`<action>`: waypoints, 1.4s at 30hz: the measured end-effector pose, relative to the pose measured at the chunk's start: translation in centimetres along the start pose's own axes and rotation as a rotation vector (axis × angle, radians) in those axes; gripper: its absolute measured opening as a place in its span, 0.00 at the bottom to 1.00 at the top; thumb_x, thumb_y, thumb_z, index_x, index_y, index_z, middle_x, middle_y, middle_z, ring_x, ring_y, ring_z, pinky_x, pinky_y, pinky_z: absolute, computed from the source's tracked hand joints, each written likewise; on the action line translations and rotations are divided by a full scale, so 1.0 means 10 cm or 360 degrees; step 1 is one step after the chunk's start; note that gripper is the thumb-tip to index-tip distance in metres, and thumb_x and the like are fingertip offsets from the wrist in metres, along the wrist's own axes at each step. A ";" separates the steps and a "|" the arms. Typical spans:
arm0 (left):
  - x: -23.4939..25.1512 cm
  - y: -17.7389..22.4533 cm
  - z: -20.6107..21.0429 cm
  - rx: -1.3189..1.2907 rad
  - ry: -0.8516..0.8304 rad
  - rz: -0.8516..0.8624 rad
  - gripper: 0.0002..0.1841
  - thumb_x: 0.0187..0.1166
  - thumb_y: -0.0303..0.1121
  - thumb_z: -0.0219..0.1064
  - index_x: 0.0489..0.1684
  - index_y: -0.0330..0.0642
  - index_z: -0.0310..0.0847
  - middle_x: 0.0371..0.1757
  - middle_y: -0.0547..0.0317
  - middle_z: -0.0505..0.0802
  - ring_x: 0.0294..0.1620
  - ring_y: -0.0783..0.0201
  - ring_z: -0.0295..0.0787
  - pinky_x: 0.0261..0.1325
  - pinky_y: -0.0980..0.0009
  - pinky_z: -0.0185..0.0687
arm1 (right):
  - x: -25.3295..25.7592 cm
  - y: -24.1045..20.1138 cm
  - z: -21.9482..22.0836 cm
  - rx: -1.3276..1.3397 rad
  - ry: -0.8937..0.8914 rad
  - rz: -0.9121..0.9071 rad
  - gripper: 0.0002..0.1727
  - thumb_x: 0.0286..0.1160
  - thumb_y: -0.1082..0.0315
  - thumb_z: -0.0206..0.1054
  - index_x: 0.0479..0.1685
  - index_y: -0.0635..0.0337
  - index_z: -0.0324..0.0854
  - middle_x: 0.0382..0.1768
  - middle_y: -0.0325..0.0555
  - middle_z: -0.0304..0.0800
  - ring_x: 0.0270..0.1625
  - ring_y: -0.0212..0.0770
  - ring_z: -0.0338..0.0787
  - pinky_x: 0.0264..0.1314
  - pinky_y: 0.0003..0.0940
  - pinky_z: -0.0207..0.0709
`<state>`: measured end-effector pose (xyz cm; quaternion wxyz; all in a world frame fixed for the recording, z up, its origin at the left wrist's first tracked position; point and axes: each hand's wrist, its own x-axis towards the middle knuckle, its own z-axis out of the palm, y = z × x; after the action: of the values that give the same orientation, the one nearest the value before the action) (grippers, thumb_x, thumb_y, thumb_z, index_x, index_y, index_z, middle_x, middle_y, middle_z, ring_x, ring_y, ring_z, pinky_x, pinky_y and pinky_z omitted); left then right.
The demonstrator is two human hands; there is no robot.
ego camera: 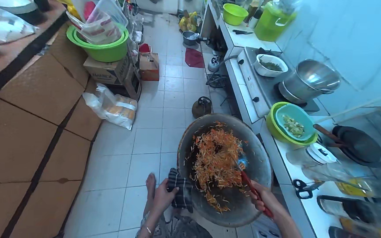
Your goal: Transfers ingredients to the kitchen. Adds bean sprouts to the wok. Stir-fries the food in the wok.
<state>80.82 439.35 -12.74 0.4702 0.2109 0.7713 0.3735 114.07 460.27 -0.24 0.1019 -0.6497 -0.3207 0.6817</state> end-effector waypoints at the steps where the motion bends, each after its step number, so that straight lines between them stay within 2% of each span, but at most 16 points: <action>1: 0.01 0.01 0.00 0.0010 -0.0005 -0.0013 0.31 0.67 0.33 0.81 0.70 0.31 0.78 0.58 0.42 0.93 0.60 0.53 0.92 0.69 0.53 0.85 | 0.05 -0.03 0.04 -0.0203 0.0125 -0.0039 0.20 0.98 0.57 0.39 0.70 0.54 0.72 0.15 0.34 0.66 0.09 0.27 0.63 0.08 0.22 0.60; 3: 0.00 -0.01 0.03 0.0033 -0.0012 -0.0011 0.31 0.67 0.34 0.82 0.69 0.32 0.78 0.57 0.43 0.94 0.59 0.53 0.93 0.68 0.53 0.85 | 0.23 0.11 0.22 -0.0762 0.0347 -0.0093 0.22 0.97 0.58 0.43 0.76 0.59 0.72 0.24 0.44 0.75 0.17 0.36 0.74 0.20 0.33 0.72; 4: -0.01 -0.02 0.04 0.0053 -0.0007 -0.0003 0.31 0.66 0.35 0.82 0.69 0.32 0.79 0.56 0.43 0.94 0.59 0.53 0.93 0.68 0.53 0.85 | 0.25 0.23 0.35 -0.1041 0.0328 -0.0086 0.24 0.96 0.59 0.46 0.81 0.60 0.71 0.38 0.56 0.85 0.31 0.47 0.85 0.37 0.45 0.82; 5: 0.02 0.00 0.03 0.0068 0.0002 0.0004 0.31 0.66 0.35 0.82 0.69 0.32 0.79 0.56 0.43 0.94 0.60 0.52 0.93 0.69 0.52 0.85 | 0.24 0.35 0.49 -0.1230 0.0250 -0.0097 0.26 0.95 0.58 0.47 0.85 0.59 0.69 0.52 0.65 0.90 0.45 0.57 0.91 0.54 0.56 0.84; 6: 0.05 0.00 0.00 0.0080 0.0024 0.0010 0.31 0.66 0.35 0.82 0.69 0.32 0.79 0.56 0.43 0.94 0.59 0.52 0.93 0.69 0.51 0.85 | 0.18 0.43 0.57 -0.1354 0.0144 -0.0103 0.28 0.94 0.57 0.48 0.89 0.55 0.66 0.55 0.67 0.90 0.48 0.60 0.92 0.57 0.59 0.83; 9: 0.03 -0.08 0.04 0.0085 0.0034 -0.0020 0.31 0.66 0.35 0.82 0.69 0.34 0.80 0.57 0.43 0.94 0.59 0.52 0.93 0.68 0.51 0.85 | -0.19 0.48 0.24 -0.1460 -0.0115 0.0006 0.29 0.93 0.49 0.51 0.91 0.40 0.64 0.36 0.54 0.88 0.26 0.46 0.84 0.33 0.46 0.81; 12: 0.05 -0.11 0.02 0.0060 0.0058 0.0009 0.31 0.65 0.36 0.83 0.69 0.34 0.80 0.57 0.44 0.94 0.60 0.52 0.93 0.68 0.52 0.85 | -0.50 0.17 -0.13 -0.1718 0.0036 -0.0174 0.28 0.88 0.48 0.59 0.86 0.39 0.73 0.38 0.53 0.94 0.32 0.49 0.92 0.41 0.52 0.87; 14: 0.07 -0.14 0.04 0.0051 0.0073 0.0015 0.32 0.64 0.36 0.83 0.69 0.33 0.80 0.57 0.44 0.94 0.61 0.52 0.93 0.68 0.51 0.86 | -0.65 0.06 -0.30 -0.1900 0.0305 -0.0478 0.31 0.83 0.50 0.62 0.88 0.35 0.70 0.43 0.54 0.96 0.40 0.54 0.94 0.51 0.61 0.85; 18: 0.13 -0.23 0.07 0.0057 0.0109 0.0038 0.30 0.63 0.38 0.84 0.66 0.36 0.83 0.58 0.44 0.94 0.60 0.51 0.93 0.65 0.49 0.87 | -0.49 0.27 -0.55 -0.1852 0.0642 -0.1130 0.36 0.76 0.64 0.65 0.89 0.41 0.69 0.55 0.50 0.97 0.42 0.52 0.96 0.50 0.60 0.87; 21: 0.14 -0.25 0.08 0.0076 0.0083 0.0053 0.29 0.62 0.40 0.84 0.64 0.38 0.85 0.55 0.48 0.95 0.59 0.53 0.94 0.65 0.50 0.87 | -0.45 0.20 -0.61 -0.2216 0.0552 -0.0536 0.32 0.78 0.63 0.63 0.85 0.33 0.74 0.50 0.56 0.96 0.50 0.61 0.95 0.55 0.66 0.83; 23: 0.11 -0.18 0.01 0.0020 0.0059 0.0052 0.29 0.65 0.39 0.84 0.65 0.36 0.83 0.55 0.47 0.95 0.58 0.54 0.94 0.65 0.52 0.88 | -0.44 0.09 -0.61 -0.2245 0.0498 -0.0331 0.30 0.79 0.60 0.63 0.84 0.35 0.76 0.51 0.59 0.95 0.55 0.64 0.93 0.58 0.69 0.81; 25: 0.05 -0.15 0.03 -0.0070 0.0066 0.0037 0.31 0.66 0.35 0.83 0.69 0.32 0.80 0.58 0.42 0.94 0.59 0.53 0.94 0.66 0.53 0.87 | -0.49 -0.15 -0.71 -0.2217 0.0504 -0.0222 0.29 0.81 0.60 0.63 0.85 0.42 0.75 0.55 0.63 0.93 0.59 0.67 0.92 0.62 0.71 0.79; 29: -0.03 -0.11 0.08 -0.0148 0.0112 0.0023 0.31 0.68 0.32 0.81 0.71 0.30 0.78 0.63 0.36 0.90 0.64 0.47 0.90 0.69 0.50 0.85 | -0.32 -0.67 -0.92 -0.2215 0.0609 0.0235 0.20 0.81 0.61 0.65 0.66 0.64 0.83 0.61 0.69 0.88 0.65 0.68 0.87 0.67 0.70 0.77; 31: -0.05 -0.14 0.08 -0.0148 0.0115 0.0061 0.30 0.69 0.32 0.80 0.71 0.30 0.79 0.62 0.36 0.91 0.64 0.48 0.90 0.70 0.50 0.84 | -0.01 -0.80 -1.05 -0.2228 0.0684 0.0263 0.21 0.78 0.61 0.67 0.65 0.65 0.84 0.62 0.69 0.88 0.66 0.68 0.87 0.67 0.70 0.77; 37: 0.08 -0.18 -0.04 0.0122 -0.0030 0.0176 0.31 0.75 0.40 0.76 0.74 0.33 0.76 0.61 0.40 0.93 0.64 0.49 0.91 0.72 0.49 0.83 | 1.07 -1.37 -0.95 -0.2287 0.0619 -0.0285 0.31 0.85 0.53 0.61 0.89 0.34 0.68 0.69 0.59 0.87 0.71 0.65 0.85 0.70 0.71 0.75; 42: 0.18 -0.11 -0.15 0.0197 -0.0036 0.0136 0.31 0.76 0.42 0.75 0.76 0.35 0.76 0.62 0.40 0.92 0.65 0.48 0.91 0.74 0.47 0.81 | 1.42 -1.79 -0.24 -0.2446 0.0167 -0.0607 0.32 0.85 0.59 0.63 0.88 0.21 0.67 0.70 0.54 0.88 0.71 0.62 0.86 0.72 0.70 0.74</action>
<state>78.70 439.33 -14.24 0.4485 0.2765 0.7779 0.3423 109.51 482.76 -1.54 -0.2451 -0.5032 -0.8019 0.2088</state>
